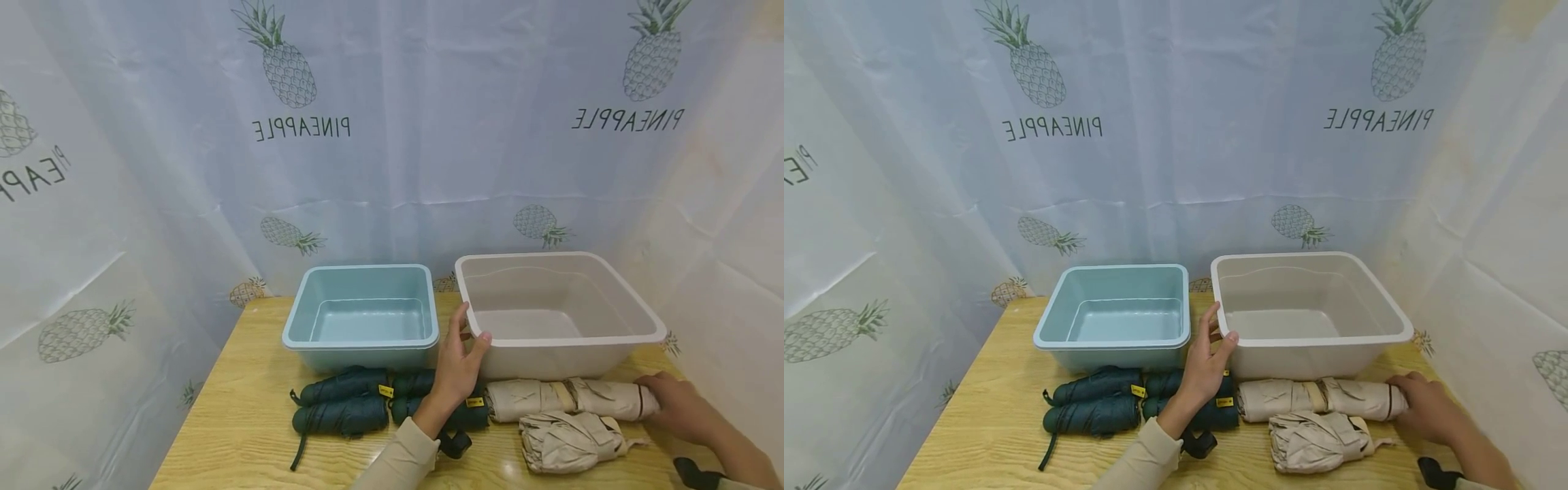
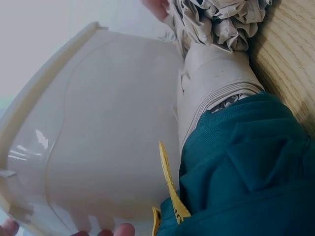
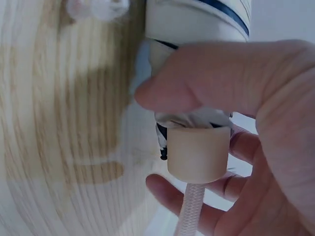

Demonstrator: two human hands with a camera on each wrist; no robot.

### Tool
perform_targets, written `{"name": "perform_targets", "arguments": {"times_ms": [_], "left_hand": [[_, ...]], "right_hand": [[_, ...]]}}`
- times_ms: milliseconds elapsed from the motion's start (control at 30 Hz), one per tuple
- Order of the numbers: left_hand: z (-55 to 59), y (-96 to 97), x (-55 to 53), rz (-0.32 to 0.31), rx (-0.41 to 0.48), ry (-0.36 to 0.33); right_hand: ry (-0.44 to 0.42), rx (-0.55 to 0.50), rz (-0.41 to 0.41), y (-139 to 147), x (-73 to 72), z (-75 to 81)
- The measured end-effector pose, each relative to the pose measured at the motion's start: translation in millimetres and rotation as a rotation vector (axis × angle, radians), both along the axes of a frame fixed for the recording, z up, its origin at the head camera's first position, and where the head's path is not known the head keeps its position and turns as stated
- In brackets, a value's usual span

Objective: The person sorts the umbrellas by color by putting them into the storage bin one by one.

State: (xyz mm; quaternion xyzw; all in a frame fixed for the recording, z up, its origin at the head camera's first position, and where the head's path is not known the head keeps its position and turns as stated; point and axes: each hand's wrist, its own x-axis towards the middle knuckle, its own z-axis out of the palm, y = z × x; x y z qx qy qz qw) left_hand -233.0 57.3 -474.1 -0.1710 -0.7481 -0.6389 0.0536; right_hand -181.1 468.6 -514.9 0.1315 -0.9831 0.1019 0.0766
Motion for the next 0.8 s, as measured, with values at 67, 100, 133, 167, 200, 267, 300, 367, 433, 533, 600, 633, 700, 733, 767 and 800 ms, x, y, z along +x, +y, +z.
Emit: {"name": "perform_targets", "arguments": {"times_ms": [67,100,133,167,200,267,300,367,433,533,600,633,700,733,767,800], "left_hand": [[-0.2,0.1,0.3,-0.001,-0.002,-0.003],[-0.3,0.1,0.5,0.000,-0.002,-0.005],[-0.4,0.1,0.7,0.000,-0.002,-0.006],[-0.5,0.0,0.8,-0.001,-0.002,-0.008],[-0.8,0.0,0.9,-0.002,-0.002,-0.010],[-1.3,0.0,0.8,-0.003,-0.002,-0.008],[-1.5,0.0,0.8,-0.005,-0.003,-0.007],[-1.6,-0.1,0.8,-0.009,-0.003,-0.003],[-1.1,-0.2,1.0,-0.011,-0.001,0.002],[-0.2,-0.3,1.1,-0.012,0.000,0.009],[0.3,-0.2,1.2,-0.009,0.002,0.015],[0.3,-0.2,1.1,-0.008,0.000,0.017],[-0.1,0.2,1.1,-0.003,-0.005,0.021],[-0.4,0.3,1.0,-0.002,-0.007,0.022],[-0.4,0.4,1.2,-0.002,-0.007,0.017],[-0.6,0.5,1.3,-0.001,-0.007,0.014]], "right_hand": [[0.021,-0.019,0.015,3,2.0,1.1],[0.022,-0.032,0.026,5,3.0,2.0],[0.013,-0.043,0.033,7,3.6,3.5],[0.004,-0.063,0.035,8,4.8,4.5],[-0.010,-0.079,0.030,10,6.0,5.7],[-0.058,-0.117,0.006,12,8.5,8.8],[-0.084,-0.135,-0.009,13,9.8,10.4],[-0.131,-0.182,-0.036,15,12.8,13.3],[-0.184,-0.229,-0.049,16,15.4,16.4],[-0.287,-0.326,-0.055,17,18.8,21.3],[-0.342,-0.359,-0.078,17,20.7,24.2],[-0.364,-0.371,-0.092,17,21.7,25.3],[-0.395,-0.393,-0.109,17,23.9,27.0],[-0.397,-0.396,-0.119,17,25.1,27.6],[-0.393,-0.400,-0.129,17,26.6,27.8],[-0.396,-0.427,-0.127,18,27.9,27.9]]}}
